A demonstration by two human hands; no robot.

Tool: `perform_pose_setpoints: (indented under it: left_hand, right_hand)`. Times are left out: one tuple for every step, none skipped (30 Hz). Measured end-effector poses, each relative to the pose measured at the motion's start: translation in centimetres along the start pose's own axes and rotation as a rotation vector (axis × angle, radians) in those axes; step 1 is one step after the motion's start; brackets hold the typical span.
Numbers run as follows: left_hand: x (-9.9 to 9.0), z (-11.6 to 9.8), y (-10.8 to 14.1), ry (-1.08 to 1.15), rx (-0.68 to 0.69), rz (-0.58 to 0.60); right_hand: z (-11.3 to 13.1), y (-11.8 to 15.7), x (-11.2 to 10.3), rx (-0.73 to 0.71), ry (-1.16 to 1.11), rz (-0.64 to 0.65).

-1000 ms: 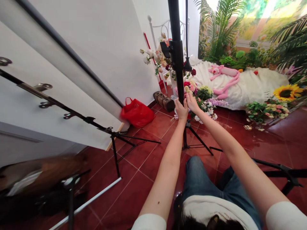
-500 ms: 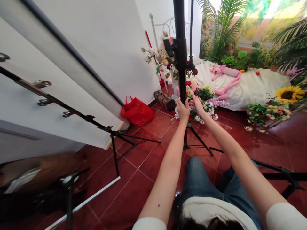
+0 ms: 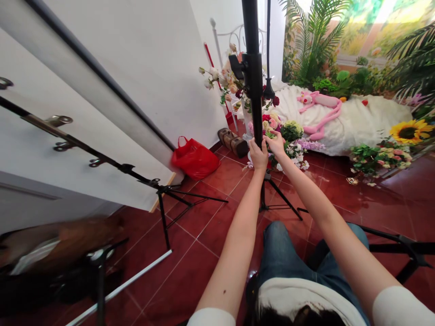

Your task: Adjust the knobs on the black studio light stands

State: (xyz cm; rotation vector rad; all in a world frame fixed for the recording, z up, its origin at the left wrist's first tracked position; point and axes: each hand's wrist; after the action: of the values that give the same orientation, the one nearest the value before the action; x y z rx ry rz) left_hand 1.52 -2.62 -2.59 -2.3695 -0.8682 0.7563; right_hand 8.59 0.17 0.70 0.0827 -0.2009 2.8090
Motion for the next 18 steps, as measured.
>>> perform_pose_setpoints:
  left_hand:
    - [0.0,0.0,0.0,-0.003,-0.004,0.004]
    - [0.0,0.0,0.0,-0.007,-0.009,0.007]
    - [0.0,-0.1,0.0,-0.013,-0.014,0.009]
    - [0.1,-0.1,0.0,-0.018,-0.017,0.009]
    - [0.1,-0.1,0.0,-0.023,-0.020,0.008]
    - [0.1,-0.2,0.0,-0.027,-0.023,0.007]
    - [0.1,-0.2,0.0,-0.029,-0.026,0.006]
    - [0.0,-0.2,0.0,-0.029,-0.028,0.006]
    - [0.0,-0.2,0.0,-0.026,-0.027,0.010]
    - [-0.1,-0.2,0.0,-0.023,-0.023,0.016]
    - [-0.1,-0.2,0.0,-0.019,-0.016,0.021]
    - [-0.2,-0.2,0.0,-0.016,-0.004,0.025]
    - [-0.2,-0.1,0.0,-0.014,0.010,0.028]
    - [-0.3,-0.1,0.0,-0.012,0.022,0.028]
    - [-0.3,0.0,0.0,-0.010,0.032,0.026]
    - [-0.3,0.0,0.0,-0.008,0.038,0.023]
    - [-0.3,0.0,0.0,-0.004,0.042,0.023]
    - [-0.3,0.1,0.0,-0.001,0.044,0.024]
  right_hand:
    - [0.2,-0.6,0.1,0.003,0.047,-0.014]
    - [0.4,-1.1,0.2,0.010,0.092,-0.033]
    - [0.6,-1.5,0.3,0.023,0.133,-0.052]
    - [0.7,-1.8,0.4,0.038,0.165,-0.066]
    - [0.9,-1.9,0.5,0.055,0.190,-0.072]
    - [0.9,-1.9,0.5,0.069,0.205,-0.068]
    - [1.0,-1.8,0.5,0.075,0.208,-0.055]
    - [0.9,-1.6,0.5,0.075,0.192,-0.038]
    - [0.9,-1.2,0.4,0.076,0.152,-0.013]
    - [0.8,-0.9,0.2,0.080,0.087,0.022]
    - [0.6,-0.5,0.0,0.088,0.000,0.062]
    - [0.5,-0.1,-0.2,0.096,-0.100,0.103]
    - [0.3,0.3,-0.4,0.106,-0.201,0.140]
    - [0.1,0.7,-0.6,0.118,-0.294,0.170]
    - [-0.1,1.0,-0.8,0.133,-0.375,0.191]
    - [-0.3,1.3,-0.9,0.156,-0.444,0.201]
    - [-0.5,1.5,-1.0,0.187,-0.509,0.207]
    - [-0.7,1.8,-1.0,0.224,-0.574,0.211]
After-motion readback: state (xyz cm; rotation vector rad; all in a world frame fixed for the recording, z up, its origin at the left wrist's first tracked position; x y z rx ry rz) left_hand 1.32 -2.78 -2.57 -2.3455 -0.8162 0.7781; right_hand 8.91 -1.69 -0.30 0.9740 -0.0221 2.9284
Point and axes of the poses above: each hand's wrist, its own y-axis away from the middle knuckle, its own x-axis out of the palm, z = x × y, and after that the axes turned 12 degrees about -y, right-handed
